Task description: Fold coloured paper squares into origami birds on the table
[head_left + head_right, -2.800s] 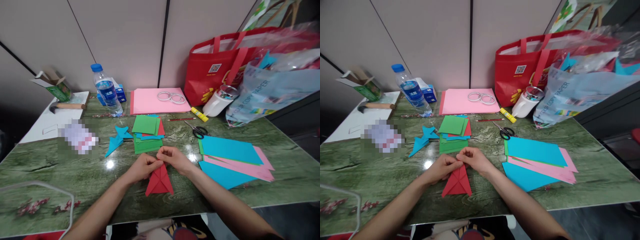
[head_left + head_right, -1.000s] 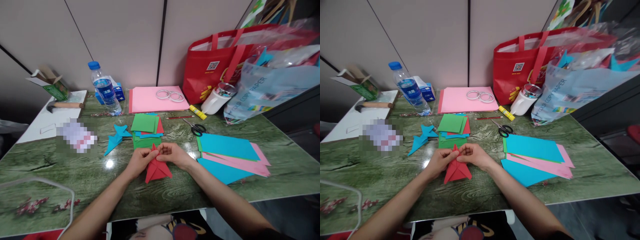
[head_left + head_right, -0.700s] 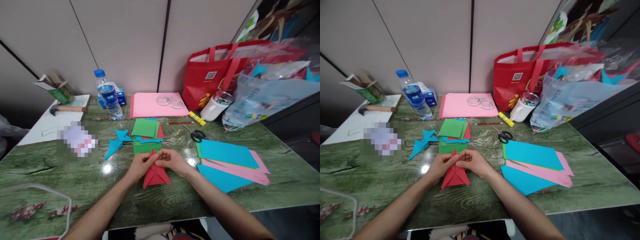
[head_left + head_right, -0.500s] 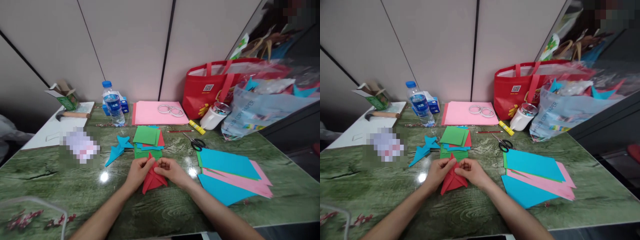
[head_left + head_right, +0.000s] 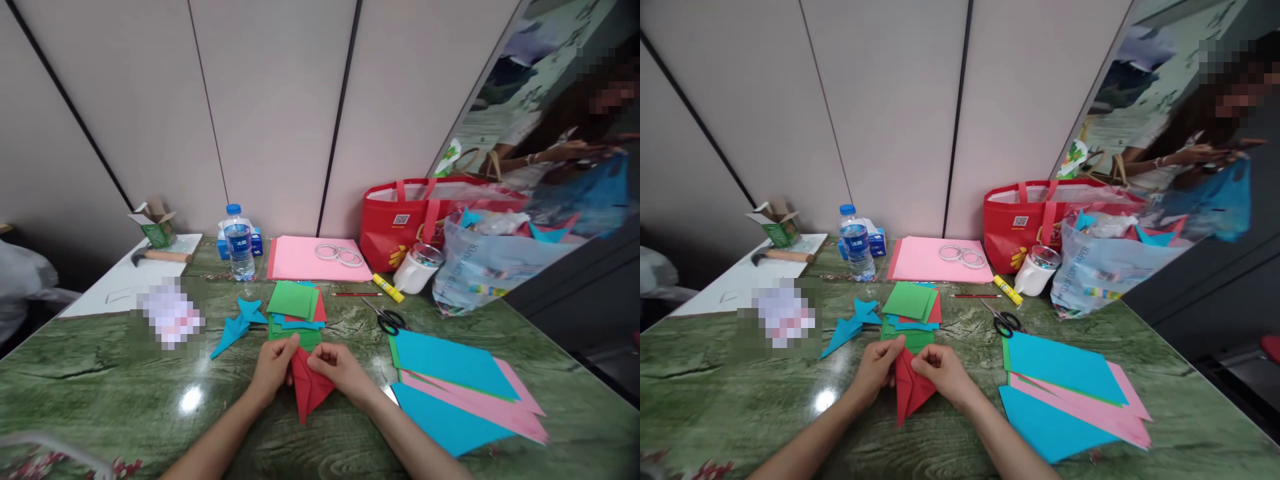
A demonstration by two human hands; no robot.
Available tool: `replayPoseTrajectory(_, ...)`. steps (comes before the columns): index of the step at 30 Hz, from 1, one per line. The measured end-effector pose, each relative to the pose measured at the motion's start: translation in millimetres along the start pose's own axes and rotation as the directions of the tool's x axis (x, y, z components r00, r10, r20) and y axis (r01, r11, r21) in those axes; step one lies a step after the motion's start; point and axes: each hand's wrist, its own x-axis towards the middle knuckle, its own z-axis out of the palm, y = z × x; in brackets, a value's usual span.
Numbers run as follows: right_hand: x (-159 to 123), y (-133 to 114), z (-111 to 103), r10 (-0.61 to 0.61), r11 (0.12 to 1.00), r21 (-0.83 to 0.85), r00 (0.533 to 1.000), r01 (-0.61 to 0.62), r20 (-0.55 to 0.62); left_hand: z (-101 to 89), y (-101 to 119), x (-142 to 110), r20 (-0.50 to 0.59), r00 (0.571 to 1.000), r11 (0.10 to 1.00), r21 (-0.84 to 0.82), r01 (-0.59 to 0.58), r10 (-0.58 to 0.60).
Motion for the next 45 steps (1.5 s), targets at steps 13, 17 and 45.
replayPoseTrajectory(13, 5.8, 5.1, -2.6, -0.014, 0.999, -0.042, 0.999, 0.013, -0.033, 5.5, -2.4, 1.5, 0.049, 0.996, 0.990, -0.116, 0.085, -0.080)
replayPoseTrajectory(17, 3.5, 2.3, -1.6, -0.009, 1.000, -0.014, 1.000, 0.009, 0.014, 2.5, -4.8, 3.0, 0.006, 0.998, 0.990, -0.127, 0.068, -0.068)
replayPoseTrajectory(45, -3.3, -1.7, -8.8, 0.059, 0.998, -0.019, 0.996, -0.058, 0.064, 0.8, -4.9, 5.8, 0.092, 0.994, 0.994, -0.095, 0.062, -0.053)
